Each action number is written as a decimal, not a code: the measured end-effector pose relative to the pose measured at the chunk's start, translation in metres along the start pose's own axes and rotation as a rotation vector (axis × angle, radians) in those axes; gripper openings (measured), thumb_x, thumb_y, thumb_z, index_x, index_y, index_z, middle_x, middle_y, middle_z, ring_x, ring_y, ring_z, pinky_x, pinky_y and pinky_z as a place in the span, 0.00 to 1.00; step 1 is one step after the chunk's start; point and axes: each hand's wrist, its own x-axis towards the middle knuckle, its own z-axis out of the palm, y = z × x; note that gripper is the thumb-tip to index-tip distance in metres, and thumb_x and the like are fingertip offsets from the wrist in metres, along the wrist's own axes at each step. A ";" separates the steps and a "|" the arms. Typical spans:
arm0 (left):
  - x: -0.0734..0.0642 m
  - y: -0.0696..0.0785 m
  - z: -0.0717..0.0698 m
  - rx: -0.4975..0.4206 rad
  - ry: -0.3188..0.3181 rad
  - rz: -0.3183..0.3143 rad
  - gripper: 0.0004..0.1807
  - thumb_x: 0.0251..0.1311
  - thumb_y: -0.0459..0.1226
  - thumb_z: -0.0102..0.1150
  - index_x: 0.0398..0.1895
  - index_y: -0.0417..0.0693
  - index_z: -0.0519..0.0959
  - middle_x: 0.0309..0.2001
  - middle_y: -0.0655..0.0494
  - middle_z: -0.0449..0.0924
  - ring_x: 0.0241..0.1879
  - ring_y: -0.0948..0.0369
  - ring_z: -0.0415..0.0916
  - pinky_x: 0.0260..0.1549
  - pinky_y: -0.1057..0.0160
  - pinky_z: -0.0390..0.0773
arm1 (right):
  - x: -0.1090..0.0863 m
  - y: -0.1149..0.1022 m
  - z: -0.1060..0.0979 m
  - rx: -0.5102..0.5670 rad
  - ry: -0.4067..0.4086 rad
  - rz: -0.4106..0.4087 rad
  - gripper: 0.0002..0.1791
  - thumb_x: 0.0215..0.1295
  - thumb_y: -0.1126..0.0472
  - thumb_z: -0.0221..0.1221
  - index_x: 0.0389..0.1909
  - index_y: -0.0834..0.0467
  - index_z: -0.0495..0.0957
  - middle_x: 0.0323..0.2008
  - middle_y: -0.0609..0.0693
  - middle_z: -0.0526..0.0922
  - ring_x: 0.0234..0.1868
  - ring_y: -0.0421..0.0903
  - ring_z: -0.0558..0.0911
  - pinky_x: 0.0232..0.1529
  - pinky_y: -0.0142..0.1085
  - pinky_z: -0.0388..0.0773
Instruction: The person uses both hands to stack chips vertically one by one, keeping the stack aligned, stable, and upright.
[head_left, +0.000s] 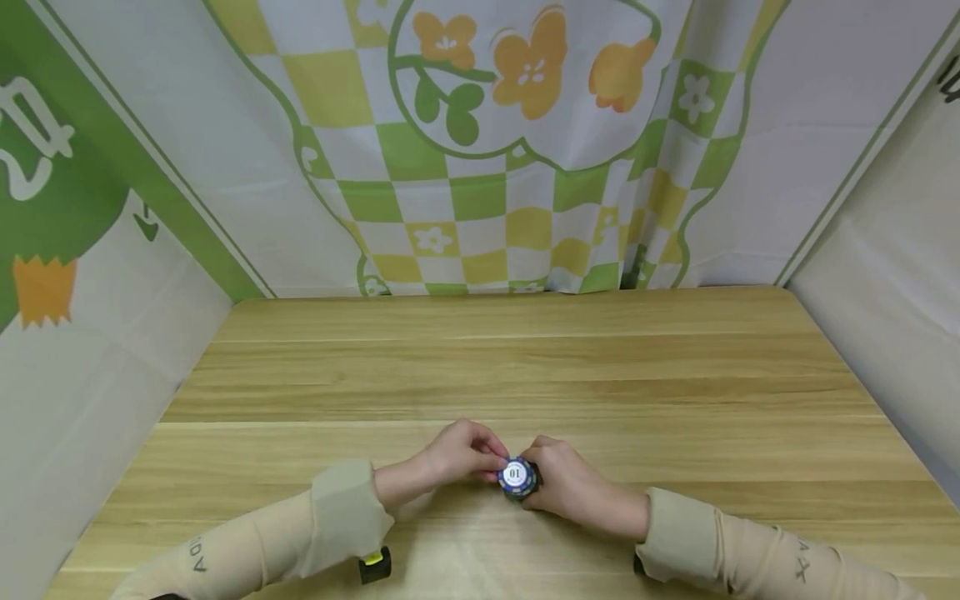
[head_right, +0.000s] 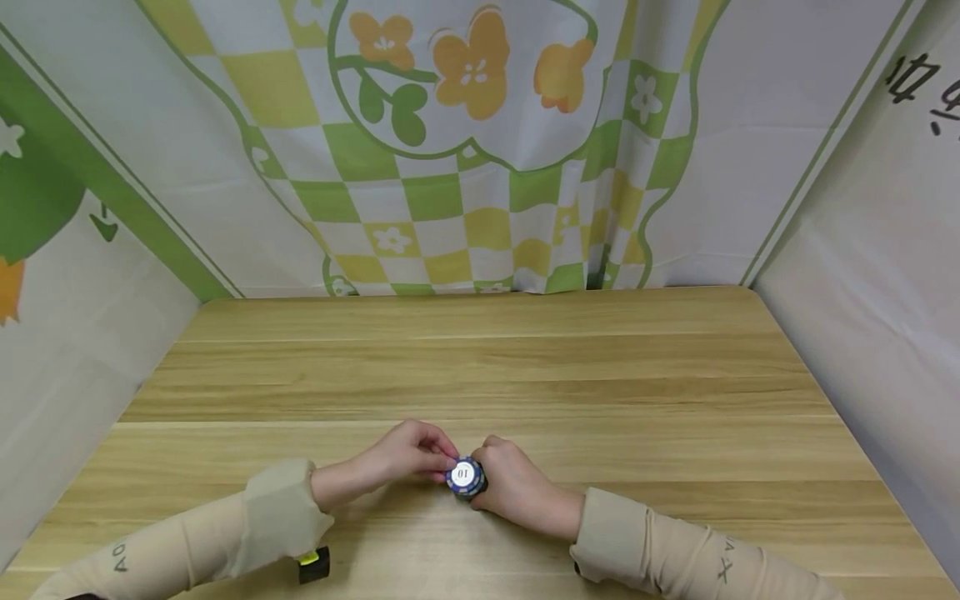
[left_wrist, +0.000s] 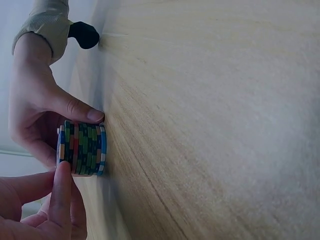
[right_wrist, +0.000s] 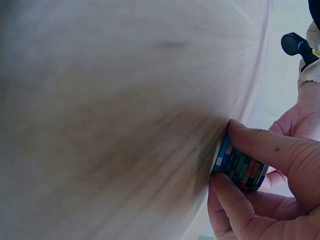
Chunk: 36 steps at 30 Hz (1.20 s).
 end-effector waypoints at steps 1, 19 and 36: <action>0.000 0.000 0.000 0.003 0.001 0.003 0.07 0.52 0.26 0.59 0.33 0.27 0.77 0.25 0.50 0.79 0.21 0.65 0.76 0.28 0.62 0.80 | 0.000 0.000 0.000 -0.002 -0.001 0.001 0.20 0.31 0.67 0.72 0.32 0.65 0.79 0.28 0.48 0.76 0.30 0.40 0.74 0.33 0.30 0.74; -0.002 0.004 0.004 0.046 0.011 0.019 0.05 0.51 0.26 0.60 0.30 0.29 0.78 0.23 0.52 0.79 0.20 0.66 0.76 0.25 0.64 0.80 | -0.001 -0.001 0.000 -0.001 0.007 -0.011 0.19 0.31 0.68 0.71 0.30 0.64 0.79 0.26 0.48 0.75 0.29 0.39 0.73 0.31 0.28 0.73; 0.002 0.000 -0.006 0.084 0.009 -0.001 0.07 0.56 0.29 0.56 0.31 0.29 0.77 0.24 0.50 0.78 0.22 0.61 0.78 0.26 0.64 0.80 | -0.002 0.001 -0.009 0.000 -0.038 0.104 0.25 0.28 0.68 0.73 0.34 0.69 0.77 0.27 0.51 0.73 0.29 0.43 0.70 0.31 0.33 0.73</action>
